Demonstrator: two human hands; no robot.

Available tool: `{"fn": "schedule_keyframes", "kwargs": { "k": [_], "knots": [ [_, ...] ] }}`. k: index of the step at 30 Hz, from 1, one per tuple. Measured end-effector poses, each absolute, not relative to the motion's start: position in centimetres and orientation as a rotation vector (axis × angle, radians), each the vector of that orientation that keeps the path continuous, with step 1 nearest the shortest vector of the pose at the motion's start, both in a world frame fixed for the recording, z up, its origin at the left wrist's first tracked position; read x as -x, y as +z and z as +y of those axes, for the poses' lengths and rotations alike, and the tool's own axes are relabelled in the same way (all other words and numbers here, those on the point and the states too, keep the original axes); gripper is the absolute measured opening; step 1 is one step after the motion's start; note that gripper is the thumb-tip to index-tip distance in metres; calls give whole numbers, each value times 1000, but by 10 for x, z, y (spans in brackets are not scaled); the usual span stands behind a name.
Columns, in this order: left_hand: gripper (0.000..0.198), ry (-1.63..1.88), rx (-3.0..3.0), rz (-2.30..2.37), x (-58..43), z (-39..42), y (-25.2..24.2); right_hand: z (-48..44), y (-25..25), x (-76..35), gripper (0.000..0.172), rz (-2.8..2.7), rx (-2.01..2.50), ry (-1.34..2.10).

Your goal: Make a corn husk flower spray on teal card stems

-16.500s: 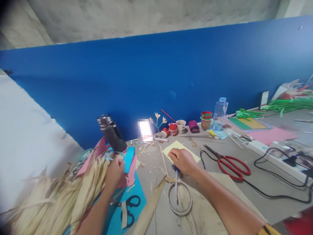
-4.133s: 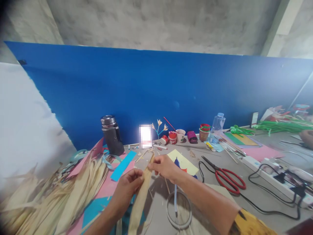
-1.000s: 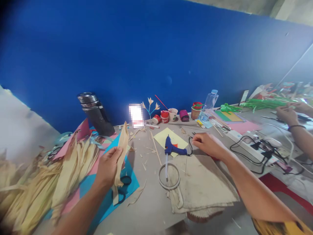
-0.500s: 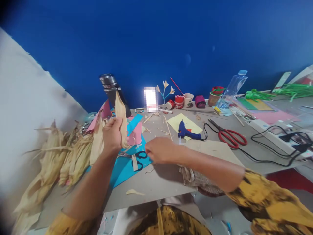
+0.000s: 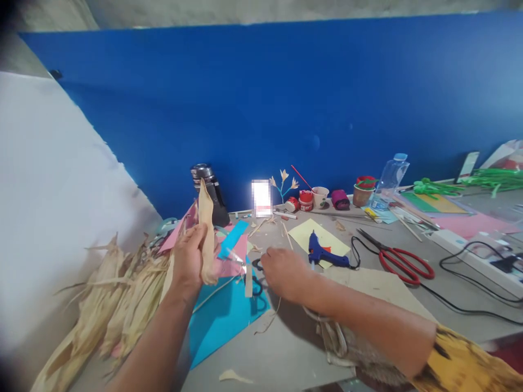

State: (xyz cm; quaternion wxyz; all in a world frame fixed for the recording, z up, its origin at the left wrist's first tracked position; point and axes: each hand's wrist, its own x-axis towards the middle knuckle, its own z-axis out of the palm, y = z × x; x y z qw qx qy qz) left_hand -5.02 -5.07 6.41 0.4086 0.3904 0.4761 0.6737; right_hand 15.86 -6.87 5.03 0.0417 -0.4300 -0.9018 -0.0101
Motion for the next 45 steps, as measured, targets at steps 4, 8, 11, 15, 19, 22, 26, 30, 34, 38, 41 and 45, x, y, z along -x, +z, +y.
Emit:
{"fn": "schedule_keyframes", "kwargs": {
  "k": [4,8,11,15,19,22,26,30,34,38,41,45],
  "knots": [
    [34,1548,-951,1177,29,-58,64,-59,69,-173,21,-2510,1509,-89],
    [31,1291,-1099,1124,4,-61,49,-56,66,-169,19,-2398,1537,-143],
    [31,1179,-1190,1155,0,-58,45,-52,60,-169,16,-2355,1559,-176],
    [29,1281,-963,1052,13,-50,54,-44,55,-176,15,-2268,1568,-162],
    [29,1378,-803,938,21,-46,57,-40,51,-179,15,-2258,1539,-55],
    [29,1240,-793,882,14,-47,47,-42,45,-175,16,-2284,1536,2],
    [24,1197,-703,784,1,-50,29,-44,35,-172,14,-2289,1532,12],
    [27,1208,-673,816,-7,-55,20,-41,27,-173,11,-2255,1538,94],
    [32,1237,-703,843,-14,-63,19,-36,25,-174,11,-2114,1572,295],
    [28,1281,-727,859,-19,-69,17,-33,20,-170,21,-1906,1523,677],
    [28,1298,-719,845,-21,-71,15,-32,17,-168,17,-1800,1397,1001],
    [32,1276,-607,775,-25,-72,15,-35,21,-165,16,-1614,1247,1304]
  ]
}}
